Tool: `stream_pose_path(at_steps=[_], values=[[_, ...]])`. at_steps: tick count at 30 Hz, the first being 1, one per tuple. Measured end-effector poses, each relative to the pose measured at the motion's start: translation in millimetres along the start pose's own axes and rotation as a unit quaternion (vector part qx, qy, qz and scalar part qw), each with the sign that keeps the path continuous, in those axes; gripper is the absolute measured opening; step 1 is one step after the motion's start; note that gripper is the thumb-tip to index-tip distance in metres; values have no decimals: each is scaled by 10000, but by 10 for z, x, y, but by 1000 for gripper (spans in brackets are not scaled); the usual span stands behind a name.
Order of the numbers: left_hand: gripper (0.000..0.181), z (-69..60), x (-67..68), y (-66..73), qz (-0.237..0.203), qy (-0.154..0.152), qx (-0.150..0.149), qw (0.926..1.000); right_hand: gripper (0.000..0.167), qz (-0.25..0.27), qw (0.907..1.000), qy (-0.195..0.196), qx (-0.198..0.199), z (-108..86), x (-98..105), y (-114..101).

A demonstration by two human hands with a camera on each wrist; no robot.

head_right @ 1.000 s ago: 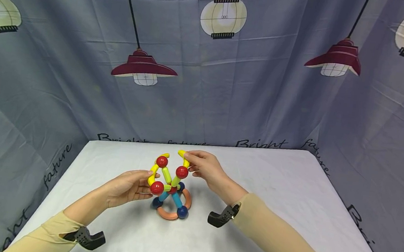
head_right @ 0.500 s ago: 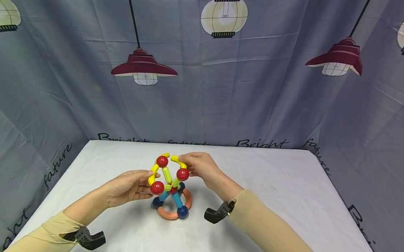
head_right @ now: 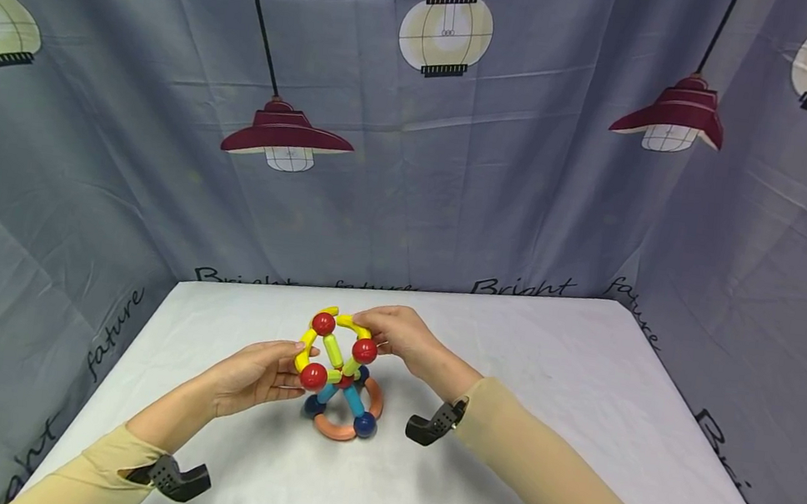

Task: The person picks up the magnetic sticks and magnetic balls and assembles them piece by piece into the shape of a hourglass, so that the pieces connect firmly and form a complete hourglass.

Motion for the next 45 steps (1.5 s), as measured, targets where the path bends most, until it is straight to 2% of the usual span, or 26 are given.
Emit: stream_pose_path(at_steps=[4, 18, 24, 27, 30, 36, 42, 45], values=[[54, -2, -2, -1, 12, 4, -19, 10000, 41, 18, 10000, 31, -14, -1, -1, 5], [51, 0, -11, -1, -45, -22, -6, 10000, 41, 64, 10000, -38, -41, -15, -12, 1], [49, 9, -1, 33, 66, 31, -5, 10000, 41, 129, 9999, -23, -53, -12, -7, 17], [55, 36, 22, 80, 212, 162, -42, 9996, 41, 146, 9999, -26, -41, -12, -4, 24], [55, 69, 60, 133, 393, 418, -53, 9983, 40, 148, 9999, -42, -46, -8, -6, 35], [55, 165, 97, 303, 904, 895, -182, 9917, 40, 147, 9999, -20, -8, -22, 4, 32], [53, 250, 110, 402, 1078, 1070, -251, 9881, 43, 140, 9998, -135, 42, -69, -4, 50], [51, 263, 107, 403, 1028, 1090, -186, 9885, 43, 27, 10000, 22, 16, -125, 73, 161]])
Point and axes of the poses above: each hand's wrist, its own z-axis towards the middle knuckle, its own x-axis out of the back of the hand, y = z × x, the point moved 10 cm from there along z, towards the middle knuckle, and after that the axes turned 6 degrees about x, right-handed, at the moved point
